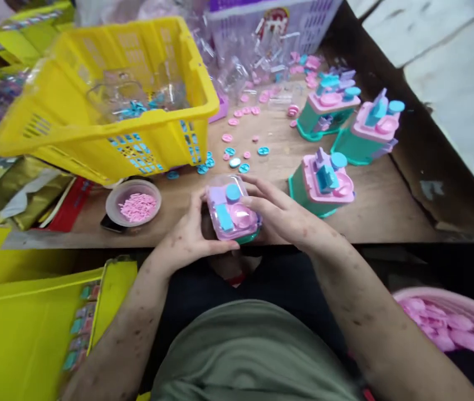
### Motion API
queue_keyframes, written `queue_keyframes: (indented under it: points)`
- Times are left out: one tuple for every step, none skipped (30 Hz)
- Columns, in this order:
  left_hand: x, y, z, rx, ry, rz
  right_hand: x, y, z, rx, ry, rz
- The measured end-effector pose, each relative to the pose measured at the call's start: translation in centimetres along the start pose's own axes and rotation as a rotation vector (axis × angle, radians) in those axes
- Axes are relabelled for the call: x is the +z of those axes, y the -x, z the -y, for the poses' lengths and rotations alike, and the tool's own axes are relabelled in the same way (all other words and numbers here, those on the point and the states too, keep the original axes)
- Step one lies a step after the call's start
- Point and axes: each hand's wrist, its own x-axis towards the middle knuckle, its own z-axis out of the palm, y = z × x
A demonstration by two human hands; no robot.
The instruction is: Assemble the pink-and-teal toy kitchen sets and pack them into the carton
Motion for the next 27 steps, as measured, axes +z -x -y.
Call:
queue_keyframes:
  points:
    - [0.5,-0.1,0.3,0.031,0.014,-0.032,0.2,0.0,0.1,-0.002,0.02,-0.017]
    - [1.1,-0.2,0.6,0.07,0.027,-0.067,0.5,0.0,0.3,-0.002,0.042,-0.038]
    - [1.6,-0.3,0.8,0.114,0.039,-0.102,0.7,0.0,0.4,0.004,0.068,-0.063]
    - [1.9,-0.4,0.9,0.157,0.053,-0.128,0.9,0.0,0.4,0.014,0.095,-0.089]
    - [2.1,-0.5,1.0,0.191,0.069,-0.137,1.0,0.0,0.5,0.026,0.12,-0.116]
    - [2.0,-0.6,1.1,0.217,0.095,-0.132,1.2,0.0,0.5,0.04,0.139,-0.142]
    - [1.9,-0.7,1.1,0.233,0.134,-0.116,1.2,0.0,0.5,0.054,0.151,-0.166]
    - [1.6,-0.9,1.2,0.236,0.186,-0.098,1.3,-0.1,0.4,0.067,0.162,-0.183]
    - [1.3,-1.0,1.3,0.229,0.248,-0.087,1.4,-0.1,0.4,0.08,0.176,-0.191]
    - [1.0,-1.2,1.4,0.216,0.314,-0.094,1.4,-0.1,0.4,0.09,0.196,-0.197]
    - [0.9,-1.4,1.4,0.201,0.374,-0.116,1.5,-0.2,0.4,0.099,0.215,-0.203]
    - [1.0,-1.5,1.4,0.187,0.42,-0.147,1.6,-0.2,0.4,0.108,0.229,-0.212]
    - [1.2,-1.7,1.4,0.175,0.453,-0.179,1.8,-0.2,0.4,0.12,0.232,-0.226]
    - [1.6,-1.8,1.3,0.168,0.479,-0.206,2.0,-0.3,0.5,0.135,0.222,-0.245]
    - [2.1,-1.9,1.1,0.16,0.503,-0.231,2.2,-0.3,0.6,0.151,0.204,-0.267]
    - [2.7,-1.9,1.0,0.151,0.525,-0.252,2.4,-0.3,0.7,0.167,0.182,-0.286]
    - [3.3,-1.9,0.8,0.142,0.546,-0.274,2.6,-0.2,0.8,0.183,0.161,-0.299]
    - [3.8,-1.8,0.6,0.135,0.564,-0.303,2.7,-0.2,1.0,0.193,0.145,-0.309]
    - [4.3,-1.7,0.5,0.129,0.576,-0.33,2.9,-0.2,1.1,0.2,0.137,-0.314]
    - [4.8,-1.6,0.3,0.124,0.583,-0.356,3.0,-0.1,1.3,0.205,0.139,-0.316]
    - [5.2,-1.5,0.1,0.117,0.586,-0.38,3.0,-0.1,1.4,0.208,0.15,-0.317]
    - [5.5,-1.5,0.0,0.109,0.588,-0.4,3.0,-0.1,1.6,0.211,0.17,-0.317]
    - [5.8,-1.5,-0.2,0.097,0.594,-0.417,3.0,-0.1,1.7,0.215,0.193,-0.314]
    - [6.0,-1.5,-0.3,0.081,0.605,-0.427,3.0,-0.1,1.8,0.22,0.215,-0.308]
    - [6.2,-1.6,-0.5,0.063,0.618,-0.434,3.0,-0.1,1.9,0.226,0.23,-0.301]
    - [6.3,-1.6,-0.6,0.049,0.632,-0.441,3.0,-0.2,2.0,0.229,0.234,-0.297]
    - [6.5,-1.7,-0.7,0.042,0.647,-0.447,3.0,-0.2,2.1,0.231,0.227,-0.297]
